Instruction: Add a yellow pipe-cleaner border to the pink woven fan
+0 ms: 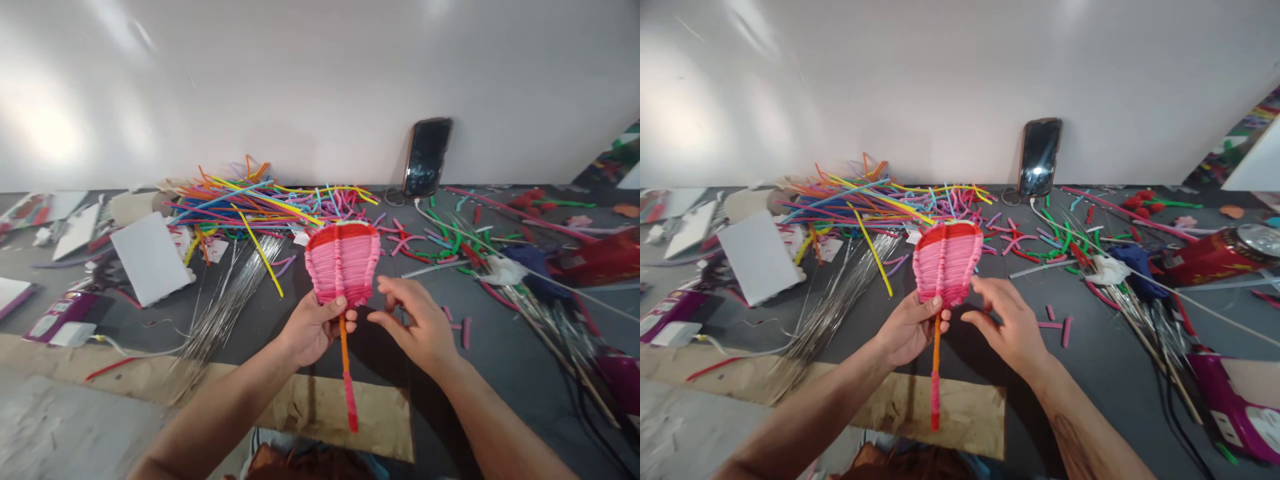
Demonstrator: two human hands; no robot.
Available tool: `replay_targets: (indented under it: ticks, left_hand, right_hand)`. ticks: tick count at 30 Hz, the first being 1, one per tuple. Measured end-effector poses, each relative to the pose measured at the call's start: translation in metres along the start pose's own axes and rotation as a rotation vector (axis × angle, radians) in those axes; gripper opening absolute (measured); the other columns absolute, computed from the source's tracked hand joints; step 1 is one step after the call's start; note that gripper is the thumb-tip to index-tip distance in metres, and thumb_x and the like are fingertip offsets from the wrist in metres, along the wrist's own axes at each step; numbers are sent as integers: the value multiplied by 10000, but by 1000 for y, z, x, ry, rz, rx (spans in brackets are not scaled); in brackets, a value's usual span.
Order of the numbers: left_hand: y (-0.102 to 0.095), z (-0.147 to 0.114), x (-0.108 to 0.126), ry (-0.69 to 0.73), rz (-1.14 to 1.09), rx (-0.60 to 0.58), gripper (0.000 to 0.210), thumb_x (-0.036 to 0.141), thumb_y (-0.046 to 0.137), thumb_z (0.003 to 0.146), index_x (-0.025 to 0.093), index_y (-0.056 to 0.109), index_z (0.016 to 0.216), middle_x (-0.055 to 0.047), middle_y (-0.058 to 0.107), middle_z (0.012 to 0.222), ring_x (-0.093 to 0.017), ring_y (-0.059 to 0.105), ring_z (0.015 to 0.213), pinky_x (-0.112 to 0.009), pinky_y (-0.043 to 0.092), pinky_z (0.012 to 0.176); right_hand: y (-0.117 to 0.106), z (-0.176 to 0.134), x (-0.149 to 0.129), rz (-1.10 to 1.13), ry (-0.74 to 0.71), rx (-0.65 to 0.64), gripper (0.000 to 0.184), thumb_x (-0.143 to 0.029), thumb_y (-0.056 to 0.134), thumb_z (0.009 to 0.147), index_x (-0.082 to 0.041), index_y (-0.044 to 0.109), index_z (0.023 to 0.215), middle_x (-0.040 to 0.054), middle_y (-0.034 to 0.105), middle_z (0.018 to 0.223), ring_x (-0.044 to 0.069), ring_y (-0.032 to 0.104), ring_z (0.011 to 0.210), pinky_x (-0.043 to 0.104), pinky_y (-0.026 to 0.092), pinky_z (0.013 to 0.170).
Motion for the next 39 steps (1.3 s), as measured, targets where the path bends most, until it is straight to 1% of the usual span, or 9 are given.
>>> replay_targets:
  ticks: [3,6,10,14,21,26,29,33,39]
  left_hand:
    - [-3,2,8,99,-2,23,274,216,791,685,132,589,849,-15,665,700,-111,642,613,-212,556,574]
    - [-4,3,9,124,44,42,318,228,812,654,137,585,857,-15,675,745,-122,650,644,-240,567,595]
    - [-2,2,6,147,165,50,361,261,825,632,143,587,877,-18,686,757,-133,655,649,-280,576,624]
    - [2,0,3,186,272,47,352,266,807,661,138,588,905,-28,684,775,-145,658,670,-290,576,630]
    - [4,0,12,207,307,8,367,275,796,676,147,588,949,-42,687,849,-149,644,721,-292,540,695]
    - [6,4,24,279,390,47,319,270,811,645,126,623,859,-31,686,770,-132,617,695,-253,492,704]
    - [8,8,24,282,378,55,326,253,819,629,130,639,871,-37,703,819,-141,623,748,-261,488,744]
    - [8,12,17,242,333,52,316,247,809,645,129,653,894,-43,711,829,-151,634,764,-272,503,742]
    - [2,14,14,198,269,112,330,250,840,596,127,649,835,-27,703,726,-125,622,629,-246,511,636]
  right_hand:
    - [6,-7,26,243,412,12,285,-405,620,821,-206,588,1023,17,617,789,129,551,597,276,474,575]
    - [26,-15,30,448,577,-168,338,-509,508,871,-182,588,841,-18,537,599,115,493,523,251,405,514]
    - [40,-20,26,532,624,-287,463,-588,466,863,-186,497,637,-42,439,500,93,406,472,242,329,485]
    - [44,-20,27,616,684,-264,449,-617,512,819,-187,507,688,-57,402,535,80,339,449,235,274,438]
    - [32,-10,25,517,580,-111,427,-581,529,824,-197,488,641,-56,375,527,93,341,482,246,293,468]
    - [34,-10,34,583,656,-191,490,-635,495,814,-179,547,642,-23,467,540,108,414,491,260,331,490]
    - [37,-11,38,606,689,-245,453,-610,593,758,-172,556,649,-37,454,532,96,393,476,252,316,486]
    - [41,-13,38,660,727,-209,385,-545,655,729,-171,571,692,-51,440,549,88,369,477,248,308,486]
    - [40,-12,39,622,702,-150,365,-532,645,742,-177,588,684,-48,440,534,103,383,505,259,328,514]
Point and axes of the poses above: each hand's wrist, its own z-axis towards the middle knuckle, its own y-axis out of the palm, x = y × z, the point moved 7 cm from there along z, towards the middle knuckle
